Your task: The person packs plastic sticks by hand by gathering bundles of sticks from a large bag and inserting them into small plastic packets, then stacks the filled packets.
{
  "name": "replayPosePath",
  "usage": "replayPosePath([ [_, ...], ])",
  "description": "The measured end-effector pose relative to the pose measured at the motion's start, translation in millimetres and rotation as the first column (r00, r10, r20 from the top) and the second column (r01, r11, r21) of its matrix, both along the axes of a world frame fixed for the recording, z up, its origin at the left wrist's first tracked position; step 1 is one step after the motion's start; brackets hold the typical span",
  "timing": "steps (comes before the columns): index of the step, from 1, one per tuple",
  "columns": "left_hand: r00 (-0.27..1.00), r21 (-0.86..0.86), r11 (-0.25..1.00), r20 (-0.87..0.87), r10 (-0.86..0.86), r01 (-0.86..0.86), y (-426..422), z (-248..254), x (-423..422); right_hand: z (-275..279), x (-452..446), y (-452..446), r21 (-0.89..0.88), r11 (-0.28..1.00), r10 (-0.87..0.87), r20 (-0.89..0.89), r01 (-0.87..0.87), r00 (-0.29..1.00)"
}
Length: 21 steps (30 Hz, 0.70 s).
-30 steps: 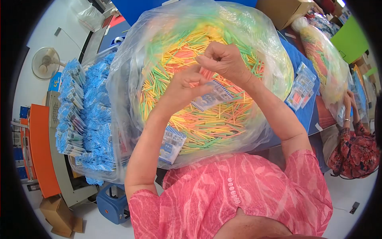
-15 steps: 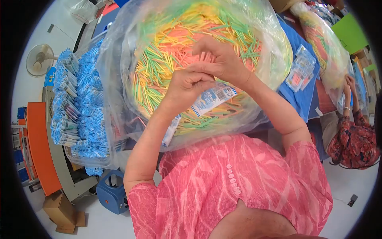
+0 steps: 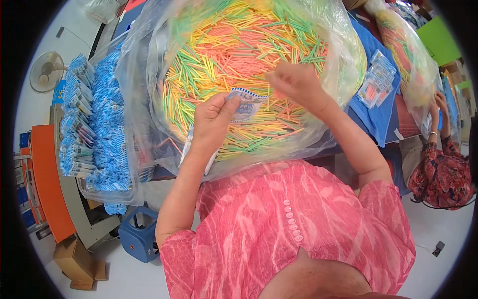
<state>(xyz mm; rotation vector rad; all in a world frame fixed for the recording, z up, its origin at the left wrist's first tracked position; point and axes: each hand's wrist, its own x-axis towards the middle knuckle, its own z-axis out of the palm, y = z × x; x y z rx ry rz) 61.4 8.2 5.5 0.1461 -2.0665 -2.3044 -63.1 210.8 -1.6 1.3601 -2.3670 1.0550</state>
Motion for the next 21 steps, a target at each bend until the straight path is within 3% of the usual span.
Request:
replayPosePath([
  [1,1.0,0.015,1.0,0.004,0.015,-0.015,1,0,1,16,0,-1,-0.127,0.991,-0.001,0.309,0.042,0.951],
  [2,1.0,0.012,1.0,0.004,0.011,-0.011,3,1,1,29,1,-2,-0.235,0.964,0.04,0.582,0.122,0.812],
  [6,0.999,0.044,0.998,0.005,0.047,-0.048,4,8,2,67,4,-5,-0.269,0.963,0.19,0.605,-0.026,0.774],
  [15,0.993,0.03,0.993,-0.03,-0.112,0.113,7,18,2,81,12,-27,-0.244,0.969,0.191,0.651,-0.035,0.735],
  [19,0.991,0.023,0.991,-0.034,-0.131,0.131,7,17,1,76,14,-27,-0.219,0.976,0.137,0.555,-0.015,0.821],
  [21,0.995,0.026,0.994,0.0,-0.105,0.105,7,17,1,75,18,-26,-0.243,0.97,0.114,0.383,-0.018,0.917],
])
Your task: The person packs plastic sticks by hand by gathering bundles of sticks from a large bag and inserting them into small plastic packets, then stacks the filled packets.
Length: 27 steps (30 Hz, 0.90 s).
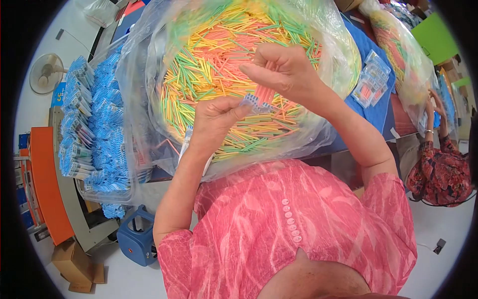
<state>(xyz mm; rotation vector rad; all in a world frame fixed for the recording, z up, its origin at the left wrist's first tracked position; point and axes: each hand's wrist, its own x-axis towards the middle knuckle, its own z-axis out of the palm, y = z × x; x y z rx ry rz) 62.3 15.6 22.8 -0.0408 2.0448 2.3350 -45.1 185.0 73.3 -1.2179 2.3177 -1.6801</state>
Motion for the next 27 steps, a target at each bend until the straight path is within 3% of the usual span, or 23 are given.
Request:
replayPosePath([
  [1,1.0,0.002,1.0,-0.001,-0.001,0.001,0,-1,0,0,2,1,-0.016,1.0,-0.023,-0.095,0.022,0.995],
  [6,0.999,0.019,0.999,0.022,0.046,-0.046,1,-2,-1,11,4,2,-0.014,0.999,-0.052,-0.107,0.051,0.993],
  [9,1.0,0.005,1.0,0.026,0.01,-0.01,1,1,-1,3,-4,0,0.027,0.997,0.067,0.154,-0.072,0.986],
  [10,1.0,-0.024,1.0,0.008,-0.007,0.007,-1,-1,-1,1,-5,-1,0.029,0.997,0.066,0.155,-0.072,0.986],
  [14,0.999,-0.091,0.995,-0.019,-0.041,0.039,-2,-5,0,-3,-6,0,0.137,0.99,0.023,0.074,-0.033,0.997],
  [17,0.999,-0.112,0.993,-0.008,-0.033,0.032,-1,-9,-2,-1,0,-3,0.127,0.992,0.039,-0.235,-0.009,0.971],
  [21,0.999,0.074,0.997,-0.021,0.033,-0.031,4,-17,-9,2,0,-3,0.157,0.973,0.212,-0.342,-0.166,0.915],
  [22,0.999,0.098,0.994,-0.017,0.051,-0.049,6,-15,-9,5,0,0,0.158,0.973,0.214,-0.344,-0.168,0.914],
  [25,0.996,0.146,0.986,-0.006,0.087,-0.085,8,-10,-8,13,1,12,0.133,0.985,0.123,-0.109,-0.108,0.986],
  [27,0.996,0.159,0.984,0.001,0.084,-0.083,9,-11,-9,6,6,12,0.086,0.994,0.077,-0.172,-0.063,0.982],
])
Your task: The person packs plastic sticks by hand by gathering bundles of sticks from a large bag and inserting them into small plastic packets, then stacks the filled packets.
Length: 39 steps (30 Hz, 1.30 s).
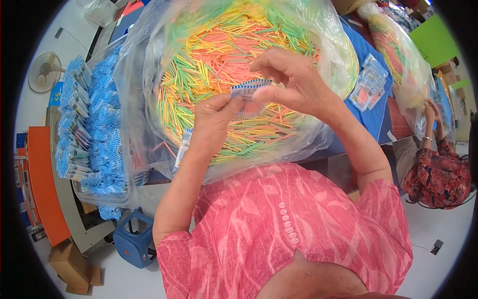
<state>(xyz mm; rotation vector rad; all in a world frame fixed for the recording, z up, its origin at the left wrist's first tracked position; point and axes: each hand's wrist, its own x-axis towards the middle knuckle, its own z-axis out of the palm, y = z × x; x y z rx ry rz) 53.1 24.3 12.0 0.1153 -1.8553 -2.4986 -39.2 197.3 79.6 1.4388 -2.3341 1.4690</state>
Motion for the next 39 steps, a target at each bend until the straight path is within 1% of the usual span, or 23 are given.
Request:
replayPosePath([
  [2,1.0,0.007,1.0,0.002,-0.025,0.025,2,2,-2,-12,5,3,-0.106,0.991,-0.095,-0.117,0.082,0.989],
  [3,0.999,-0.118,0.993,0.045,-0.006,0.011,4,8,-1,-20,6,7,-0.104,0.988,-0.126,-0.121,0.113,0.985],
  [5,0.995,-0.348,0.937,0.104,-0.001,0.038,14,19,-2,-35,7,27,-0.09,0.994,-0.062,-0.087,0.054,0.994],
  [6,0.997,-0.408,0.912,0.076,-0.017,0.047,15,20,-1,-36,7,44,-0.076,0.997,-0.039,-0.07,0.033,0.997],
  [7,0.999,-0.462,0.886,0.043,-0.029,0.046,11,19,3,-31,7,68,-0.053,0.994,-0.095,-0.081,0.091,0.992],
  [10,0.986,-0.817,0.56,-0.169,-0.001,-0.139,-25,18,33,-10,6,145,0.043,0.903,-0.427,0.187,0.427,0.885],
  [11,0.977,-0.89,0.411,-0.214,0.008,-0.199,-37,17,42,-8,3,172,0.146,0.832,-0.553,0.134,0.536,0.822],
  [12,0.977,-0.894,0.399,-0.213,0.021,-0.204,-42,18,48,-11,-2,200,0.236,0.747,-0.651,0.076,0.621,0.755],
  [13,0.976,-0.952,0.218,-0.216,0.025,-0.216,-48,17,58,-25,-10,226,0.237,0.696,-0.702,0.026,0.678,0.712],
  [15,0.976,-0.964,-0.176,-0.211,0.051,-0.199,-62,16,78,-56,-28,259,0.337,0.607,-0.711,-0.174,0.72,0.681],
  [16,0.973,-0.959,-0.208,-0.215,0.087,-0.193,-67,14,86,-59,-33,245,0.32,0.645,-0.686,-0.159,0.694,0.71],
  [17,0.978,-0.976,-0.152,-0.173,0.121,-0.154,-69,9,90,-55,-32,233,0.234,0.607,-0.596,-0.498,0.76,0.63],
  [18,0.981,-0.989,-0.087,-0.129,0.145,-0.117,-70,3,92,-51,-32,221,0.115,0.582,-0.458,-0.772,0.805,0.441],
  [19,0.983,-0.996,-0.019,-0.088,0.162,-0.086,-69,-1,92,-49,-36,206,0.103,0.605,-0.455,-0.769,0.789,0.45],
  [21,0.978,-0.997,-0.003,-0.073,0.196,-0.074,-71,-4,92,-43,-36,157,0.0,0.766,-0.516,-0.596,0.643,0.615],
  [23,0.974,-0.998,0.041,-0.047,0.221,-0.058,-74,-4,91,-55,-47,102,0.063,0.934,-0.282,-0.475,0.352,0.834],
  [25,0.966,-0.997,0.059,-0.03,0.256,-0.047,-75,-1,90,-52,-49,39,0.273,0.939,-0.088,-0.391,0.207,0.916],
  [27,0.949,-0.993,0.114,0.016,0.316,-0.022,-72,2,89,-59,-65,-10,0.427,0.881,-0.039,-0.365,0.205,0.93],
  [28,0.947,-0.993,0.115,0.014,0.32,-0.025,-71,3,89,-59,-73,-29,0.427,0.881,-0.034,-0.367,0.201,0.929],
  [30,0.945,-0.991,0.061,-0.097,0.312,-0.122,-71,3,89,-58,-85,-58,0.711,0.665,0.039,-0.338,0.228,0.94],
  [35,0.934,-0.955,-0.006,-0.292,0.205,-0.298,-72,11,79,-50,-89,-87,0.814,0.552,0.213,-0.345,0.179,0.914],
  [38,0.935,-0.947,0.044,-0.304,0.183,-0.317,-70,19,67,-49,-90,-96,0.906,0.391,0.223,-0.263,0.161,0.939],
  [39,0.934,-0.942,0.065,-0.314,0.172,-0.328,-69,22,62,-50,-90,-96,0.907,0.388,0.225,-0.266,0.164,0.938],
])
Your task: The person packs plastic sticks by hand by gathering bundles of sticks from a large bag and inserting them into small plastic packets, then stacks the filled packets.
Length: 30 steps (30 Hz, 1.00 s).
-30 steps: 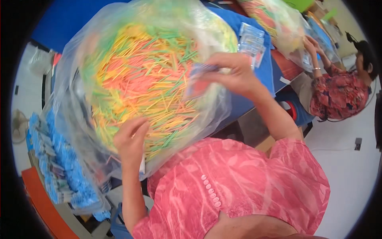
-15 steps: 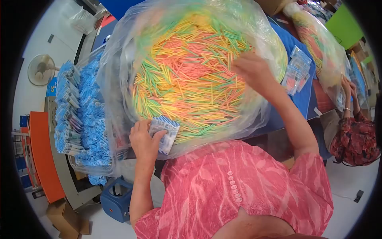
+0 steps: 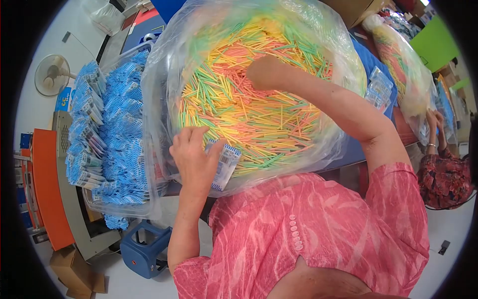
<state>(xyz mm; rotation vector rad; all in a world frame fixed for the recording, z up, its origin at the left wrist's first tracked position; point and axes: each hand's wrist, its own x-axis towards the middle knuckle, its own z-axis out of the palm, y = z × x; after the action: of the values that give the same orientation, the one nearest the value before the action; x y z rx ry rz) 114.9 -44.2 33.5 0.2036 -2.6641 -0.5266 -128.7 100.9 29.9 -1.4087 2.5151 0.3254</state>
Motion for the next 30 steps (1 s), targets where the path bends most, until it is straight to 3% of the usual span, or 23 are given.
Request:
replayPosePath([
  [5,0.994,0.042,0.995,-0.066,-0.083,0.085,9,6,-26,-3,1,3,0.05,0.984,0.173,-0.083,-0.169,0.981],
  [7,0.993,-0.019,0.994,-0.058,-0.106,0.105,14,7,-39,2,-1,13,0.043,0.969,0.246,-0.088,-0.243,0.965],
  [9,0.992,-0.051,0.993,-0.058,-0.114,0.111,19,9,-56,5,-8,25,0.003,0.97,0.242,-0.113,-0.243,0.964],
  [12,0.955,-0.164,0.968,-0.199,-0.22,0.189,32,6,-88,23,-7,34,-0.075,0.968,0.225,-0.155,-0.239,0.962],
  [17,0.903,-0.201,0.935,-0.265,-0.339,0.292,52,-4,-125,65,23,54,-0.078,0.981,0.182,0.037,-0.179,0.983],
  [19,0.908,0.252,0.884,0.046,-0.417,0.393,54,-9,-127,67,28,61,-0.103,0.981,0.18,0.167,-0.164,0.969],
  [20,0.856,0.469,0.809,0.185,-0.483,0.355,53,-11,-126,68,28,66,-0.107,0.981,0.177,0.172,-0.16,0.969],
  [21,0.855,0.467,0.811,0.193,-0.482,0.351,52,-12,-124,68,28,71,-0.244,0.966,0.149,0.256,-0.085,0.955],
  [23,0.807,0.879,0.463,0.187,-0.56,0.117,47,-13,-113,67,28,75,-0.474,0.876,0.139,0.424,0.089,0.895],
  [24,0.791,0.974,0.223,0.16,-0.591,-0.031,46,-13,-108,60,29,74,-0.477,0.875,0.148,0.428,0.083,0.892],
  [25,0.794,0.974,0.225,0.166,-0.585,-0.038,48,-11,-103,48,34,74,-0.63,0.776,0.237,0.33,0.026,0.914],
  [27,0.849,0.996,-0.035,0.047,-0.526,-0.077,56,1,-94,31,45,75,-0.86,0.501,0.346,0.093,-0.1,0.934],
  [28,0.874,0.982,-0.167,-0.008,-0.485,-0.084,61,4,-92,29,48,75,-0.861,0.499,0.346,0.095,-0.098,0.933],
  [30,0.892,0.972,-0.223,-0.041,-0.45,-0.068,68,3,-91,31,58,70,-0.818,0.574,0.326,0.2,-0.025,0.924],
])
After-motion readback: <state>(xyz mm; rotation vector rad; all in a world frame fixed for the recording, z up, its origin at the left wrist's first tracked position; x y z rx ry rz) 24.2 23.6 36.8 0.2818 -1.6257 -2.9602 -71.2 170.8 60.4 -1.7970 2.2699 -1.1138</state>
